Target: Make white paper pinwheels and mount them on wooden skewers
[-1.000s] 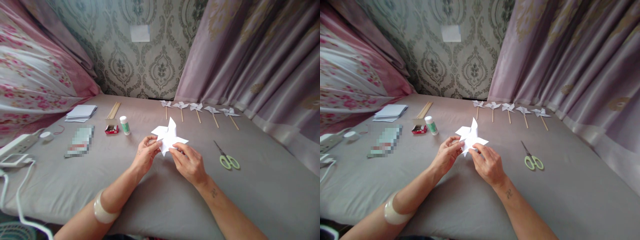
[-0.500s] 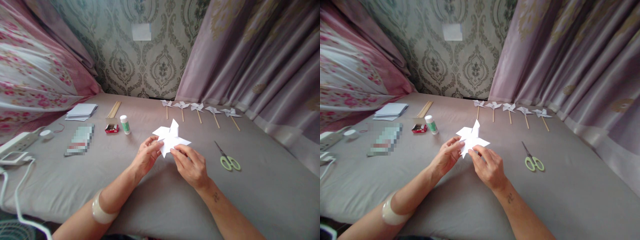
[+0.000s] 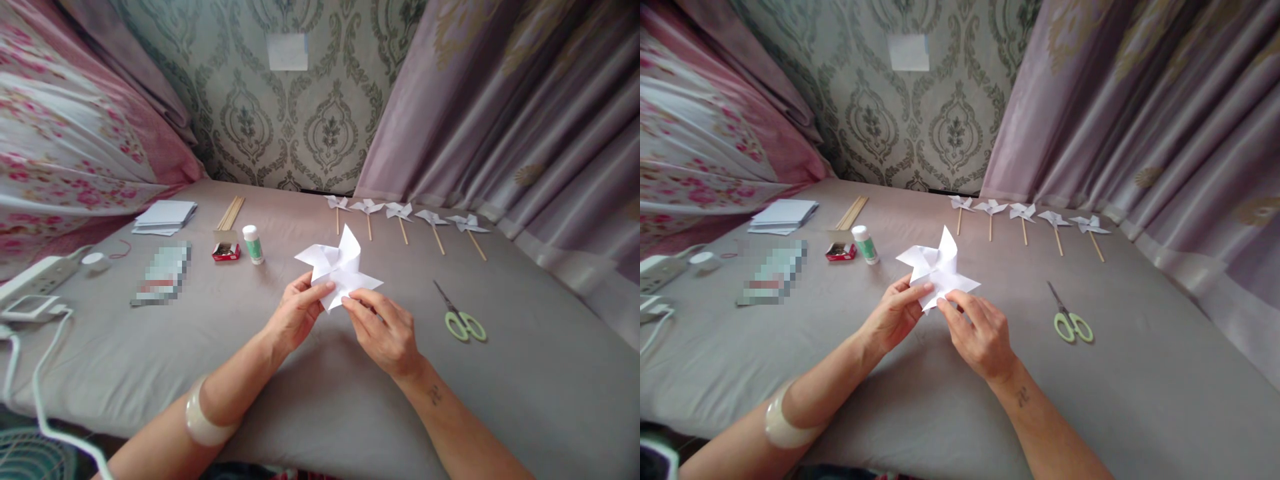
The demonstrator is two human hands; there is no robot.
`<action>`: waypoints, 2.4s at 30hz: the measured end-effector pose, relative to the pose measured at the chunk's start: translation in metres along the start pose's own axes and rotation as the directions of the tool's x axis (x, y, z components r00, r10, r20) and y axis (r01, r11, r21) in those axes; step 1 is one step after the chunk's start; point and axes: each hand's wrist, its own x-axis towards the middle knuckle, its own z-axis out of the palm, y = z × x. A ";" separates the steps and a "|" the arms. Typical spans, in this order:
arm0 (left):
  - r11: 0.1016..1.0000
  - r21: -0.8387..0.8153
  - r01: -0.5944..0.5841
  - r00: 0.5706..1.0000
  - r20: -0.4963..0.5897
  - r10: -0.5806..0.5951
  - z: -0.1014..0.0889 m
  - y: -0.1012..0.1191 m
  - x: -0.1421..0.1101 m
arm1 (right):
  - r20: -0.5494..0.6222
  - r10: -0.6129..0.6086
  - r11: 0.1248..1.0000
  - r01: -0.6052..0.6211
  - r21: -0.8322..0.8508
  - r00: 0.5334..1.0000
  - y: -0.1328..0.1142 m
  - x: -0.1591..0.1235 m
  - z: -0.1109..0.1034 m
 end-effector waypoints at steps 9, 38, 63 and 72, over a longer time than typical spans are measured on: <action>1.000 0.002 -0.008 0.999 -0.039 0.008 -0.001 -0.001 0.001 | 0.039 -0.030 0.999 0.030 0.012 0.999 -0.004 0.001 0.001; 0.998 0.007 0.059 0.987 -0.151 -0.057 -0.007 -0.006 0.006 | 0.155 0.070 0.997 -0.074 0.018 0.985 -0.013 0.005 0.007; 0.989 0.135 0.063 0.989 -0.144 -0.044 -0.006 -0.014 0.002 | 0.183 0.584 0.784 -0.608 0.124 0.791 -0.018 0.011 0.009; 0.982 0.169 0.088 0.987 -0.148 -0.063 -0.004 -0.014 0.002 | 0.165 0.605 0.773 -0.625 0.115 0.779 -0.016 0.009 0.011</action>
